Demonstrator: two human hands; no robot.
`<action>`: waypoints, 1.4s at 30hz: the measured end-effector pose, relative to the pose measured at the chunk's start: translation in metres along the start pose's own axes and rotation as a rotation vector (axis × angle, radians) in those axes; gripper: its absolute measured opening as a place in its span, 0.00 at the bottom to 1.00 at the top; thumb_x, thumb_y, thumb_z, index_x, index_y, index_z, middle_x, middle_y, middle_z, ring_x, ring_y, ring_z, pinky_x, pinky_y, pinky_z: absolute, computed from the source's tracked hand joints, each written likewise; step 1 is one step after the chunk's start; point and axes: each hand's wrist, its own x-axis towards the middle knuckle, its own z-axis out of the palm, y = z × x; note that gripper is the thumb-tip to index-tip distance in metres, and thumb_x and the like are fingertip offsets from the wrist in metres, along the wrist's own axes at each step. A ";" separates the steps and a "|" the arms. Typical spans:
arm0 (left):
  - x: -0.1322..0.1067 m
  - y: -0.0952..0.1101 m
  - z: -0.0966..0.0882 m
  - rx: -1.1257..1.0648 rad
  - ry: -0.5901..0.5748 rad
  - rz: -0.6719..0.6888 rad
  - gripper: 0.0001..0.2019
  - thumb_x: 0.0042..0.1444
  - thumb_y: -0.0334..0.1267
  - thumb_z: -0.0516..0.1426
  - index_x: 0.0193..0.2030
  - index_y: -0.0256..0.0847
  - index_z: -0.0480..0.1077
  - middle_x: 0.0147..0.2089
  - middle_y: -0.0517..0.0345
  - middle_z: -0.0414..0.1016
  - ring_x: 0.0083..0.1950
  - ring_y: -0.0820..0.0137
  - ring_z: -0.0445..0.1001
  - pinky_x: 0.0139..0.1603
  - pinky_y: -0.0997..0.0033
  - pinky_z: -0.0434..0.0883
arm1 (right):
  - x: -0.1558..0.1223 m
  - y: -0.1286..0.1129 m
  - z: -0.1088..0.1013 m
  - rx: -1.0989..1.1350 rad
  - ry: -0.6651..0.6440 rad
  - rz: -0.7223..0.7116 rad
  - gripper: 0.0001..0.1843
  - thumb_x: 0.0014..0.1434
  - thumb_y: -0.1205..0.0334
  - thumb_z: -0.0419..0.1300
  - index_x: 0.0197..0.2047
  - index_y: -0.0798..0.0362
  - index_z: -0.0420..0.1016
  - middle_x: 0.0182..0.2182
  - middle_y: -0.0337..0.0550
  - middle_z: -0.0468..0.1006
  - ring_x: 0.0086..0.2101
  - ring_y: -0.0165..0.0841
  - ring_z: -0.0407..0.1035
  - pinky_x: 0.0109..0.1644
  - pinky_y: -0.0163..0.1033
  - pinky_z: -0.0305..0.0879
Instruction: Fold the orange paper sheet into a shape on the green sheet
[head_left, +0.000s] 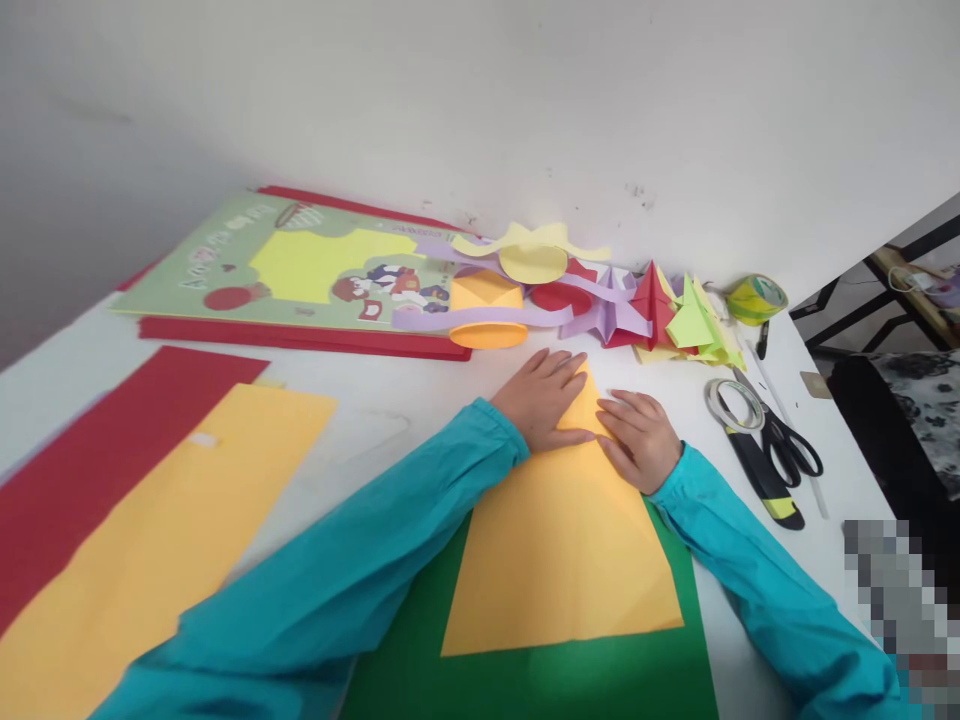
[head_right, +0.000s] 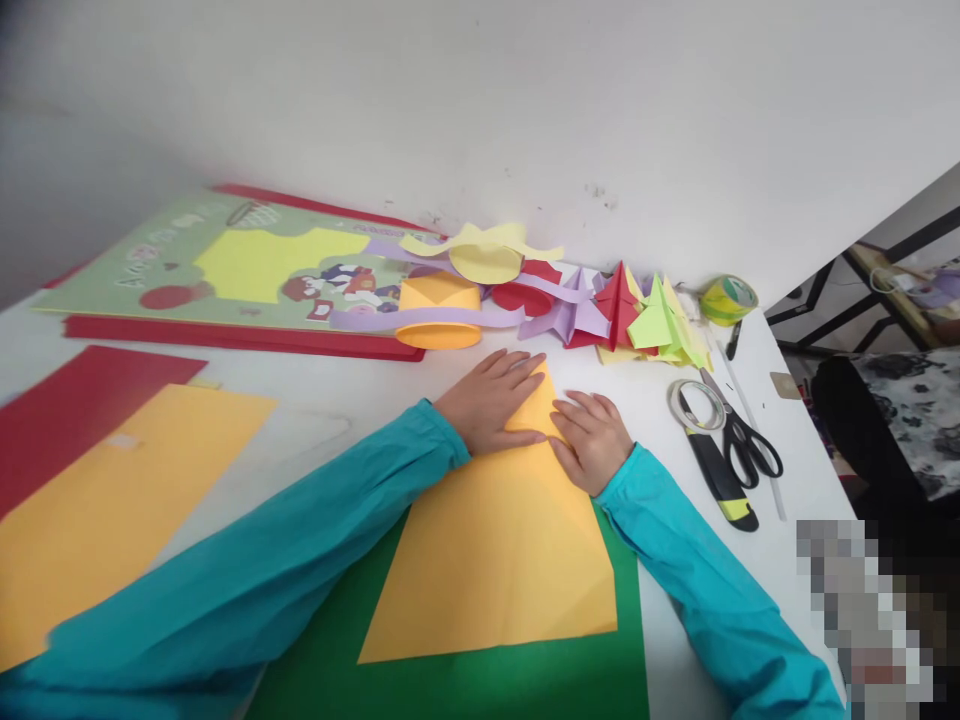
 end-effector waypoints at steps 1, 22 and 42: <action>0.000 0.000 0.000 -0.001 0.006 0.003 0.38 0.56 0.63 0.51 0.59 0.29 0.64 0.68 0.34 0.56 0.65 0.46 0.57 0.64 0.46 0.54 | 0.000 -0.001 0.001 -0.019 -0.011 0.013 0.16 0.63 0.60 0.54 0.51 0.55 0.75 0.51 0.50 0.77 0.56 0.44 0.64 0.57 0.53 0.60; 0.001 0.004 -0.008 0.003 0.081 0.058 0.32 0.56 0.57 0.53 0.55 0.28 0.67 0.56 0.36 0.69 0.56 0.49 0.65 0.62 0.46 0.57 | 0.003 -0.006 0.003 -0.077 -0.096 0.103 0.18 0.66 0.61 0.48 0.54 0.54 0.72 0.55 0.49 0.74 0.59 0.42 0.61 0.61 0.53 0.53; 0.000 0.008 -0.011 -0.103 0.100 0.039 0.23 0.54 0.53 0.57 0.45 0.32 0.72 0.46 0.39 0.70 0.48 0.52 0.67 0.53 0.48 0.64 | 0.053 0.011 0.017 -0.076 -0.168 0.169 0.23 0.68 0.54 0.42 0.56 0.59 0.65 0.53 0.55 0.74 0.61 0.44 0.56 0.65 0.57 0.42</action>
